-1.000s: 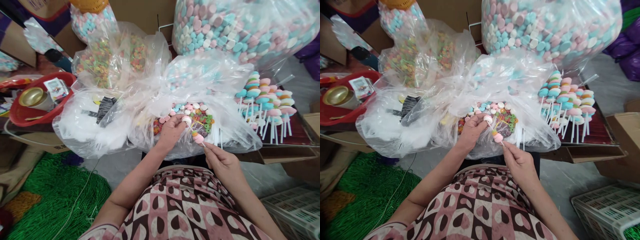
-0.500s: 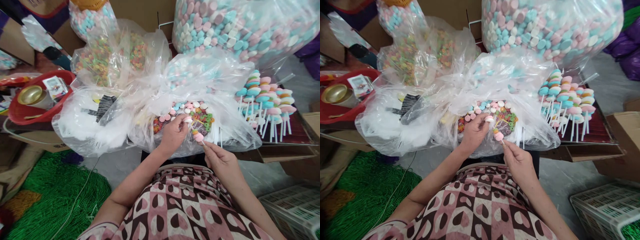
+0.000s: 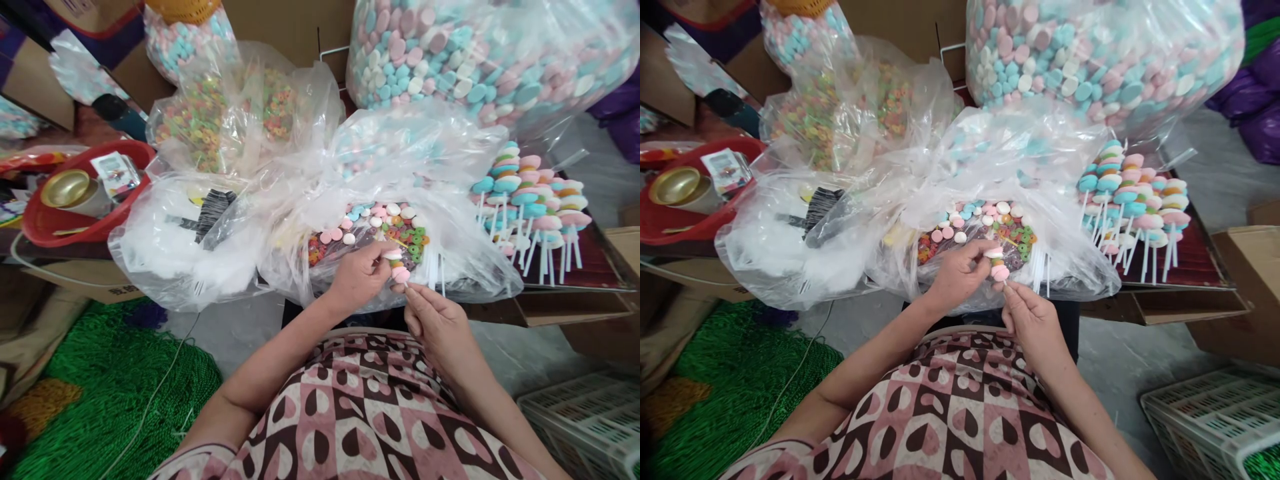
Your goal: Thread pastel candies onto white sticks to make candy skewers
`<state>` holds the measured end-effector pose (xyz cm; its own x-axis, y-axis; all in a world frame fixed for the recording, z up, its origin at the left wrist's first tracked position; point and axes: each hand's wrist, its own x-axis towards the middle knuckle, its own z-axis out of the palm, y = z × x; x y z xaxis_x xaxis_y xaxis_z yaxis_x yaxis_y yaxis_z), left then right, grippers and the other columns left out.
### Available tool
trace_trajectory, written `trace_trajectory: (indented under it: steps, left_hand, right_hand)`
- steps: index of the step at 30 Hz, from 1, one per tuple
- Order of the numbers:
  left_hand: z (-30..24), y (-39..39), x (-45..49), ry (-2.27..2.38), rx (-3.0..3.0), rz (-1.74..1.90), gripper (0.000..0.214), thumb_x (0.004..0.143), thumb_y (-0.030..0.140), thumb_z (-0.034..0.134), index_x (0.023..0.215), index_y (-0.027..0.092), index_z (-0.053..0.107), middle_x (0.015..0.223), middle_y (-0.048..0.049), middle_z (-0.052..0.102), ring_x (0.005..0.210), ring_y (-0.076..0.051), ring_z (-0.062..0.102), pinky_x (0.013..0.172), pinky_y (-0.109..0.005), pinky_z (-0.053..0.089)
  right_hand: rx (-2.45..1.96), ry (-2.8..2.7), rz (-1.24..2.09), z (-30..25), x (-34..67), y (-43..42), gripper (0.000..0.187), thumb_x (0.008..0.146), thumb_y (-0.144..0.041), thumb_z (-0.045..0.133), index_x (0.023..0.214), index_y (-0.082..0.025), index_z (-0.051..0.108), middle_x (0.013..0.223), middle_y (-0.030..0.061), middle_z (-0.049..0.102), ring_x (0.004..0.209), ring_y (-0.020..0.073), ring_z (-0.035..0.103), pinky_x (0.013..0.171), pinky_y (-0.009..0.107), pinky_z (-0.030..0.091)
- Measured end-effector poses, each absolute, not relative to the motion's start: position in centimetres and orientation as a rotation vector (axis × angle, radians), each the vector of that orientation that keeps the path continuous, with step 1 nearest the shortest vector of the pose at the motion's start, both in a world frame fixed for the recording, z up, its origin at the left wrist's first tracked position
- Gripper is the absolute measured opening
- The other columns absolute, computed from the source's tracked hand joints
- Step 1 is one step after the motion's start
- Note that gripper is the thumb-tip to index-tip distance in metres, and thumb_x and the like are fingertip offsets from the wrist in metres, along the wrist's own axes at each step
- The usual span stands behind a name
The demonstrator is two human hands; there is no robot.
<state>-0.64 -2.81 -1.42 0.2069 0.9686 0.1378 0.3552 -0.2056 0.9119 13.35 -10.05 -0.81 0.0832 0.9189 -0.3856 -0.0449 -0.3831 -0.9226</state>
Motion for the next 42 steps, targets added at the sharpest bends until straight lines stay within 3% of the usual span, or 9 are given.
trace_trajectory:
  steps: [8,12,19,25,34,42]
  left_hand:
    - [-0.5,-2.3,-1.8,1.153,1.707,1.024,0.036,0.086,0.015,0.049,0.117,0.022,0.065,0.115,-0.0030,0.071,0.100,-0.015,0.066,0.091,-0.026,0.050]
    - [-0.2,-0.4,-3.7,1.434,1.749,1.080,0.030,0.089,0.019,0.050,0.112,0.022,0.068,0.102,-0.0037,0.073,0.097,-0.017,0.066,0.091,-0.027,0.047]
    - [-0.3,2.2,-0.7,1.337,2.364,0.548,0.026,0.092,0.020,0.046,0.094,0.016,0.072,0.093,-0.0083,0.071,0.095,-0.022,0.062,0.086,-0.033,0.043]
    - [-0.6,3.4,1.2,1.525,2.616,0.284,0.021,0.091,0.023,0.052,0.099,0.011,0.067,0.104,-0.0153,0.065,0.101,-0.029,0.058,0.084,-0.040,0.040]
    - [-1.7,3.6,2.5,1.505,2.655,0.343,0.020,0.089,0.028,0.058,0.102,0.015,0.066,0.107,-0.0128,0.062,0.105,-0.028,0.055,0.084,-0.039,0.039]
    - [-2.3,3.8,1.0,1.404,2.499,0.498,0.018,0.089,0.017,0.051,0.090,0.015,0.069,0.096,-0.0117,0.067,0.097,-0.026,0.058,0.084,-0.039,0.041]
  right_hand:
    - [-1.475,-0.805,1.470,-1.7,14.0,-9.1,0.032,0.083,-0.048,0.066,0.089,-0.017,0.066,0.048,-0.0065,0.044,0.039,0.0068,0.028,0.038,0.021,0.015]
    - [-1.455,-0.702,1.382,-1.0,15.0,-9.5,0.028,0.081,-0.045,0.069,0.083,-0.017,0.066,0.049,-0.0058,0.044,0.041,0.0064,0.029,0.038,0.021,0.015]
    - [-1.456,-0.622,1.291,-0.8,16.0,-10.5,0.024,0.083,-0.040,0.068,0.086,-0.016,0.067,0.049,-0.0064,0.043,0.040,0.0042,0.028,0.037,0.019,0.018]
    - [-1.451,-0.617,1.251,-0.6,16.1,-10.6,0.026,0.081,-0.043,0.068,0.084,-0.017,0.066,0.049,-0.0065,0.043,0.040,0.0056,0.027,0.037,0.020,0.017]
    - [-1.460,-0.644,1.265,-0.5,16.0,-10.7,0.025,0.080,-0.044,0.067,0.081,-0.019,0.064,0.050,-0.0067,0.042,0.041,0.0069,0.028,0.039,0.021,0.015]
    - [-1.453,-0.660,1.276,-1.2,16.2,-11.0,0.026,0.082,-0.044,0.067,0.086,-0.018,0.066,0.050,-0.0063,0.043,0.043,0.0072,0.029,0.041,0.022,0.016]
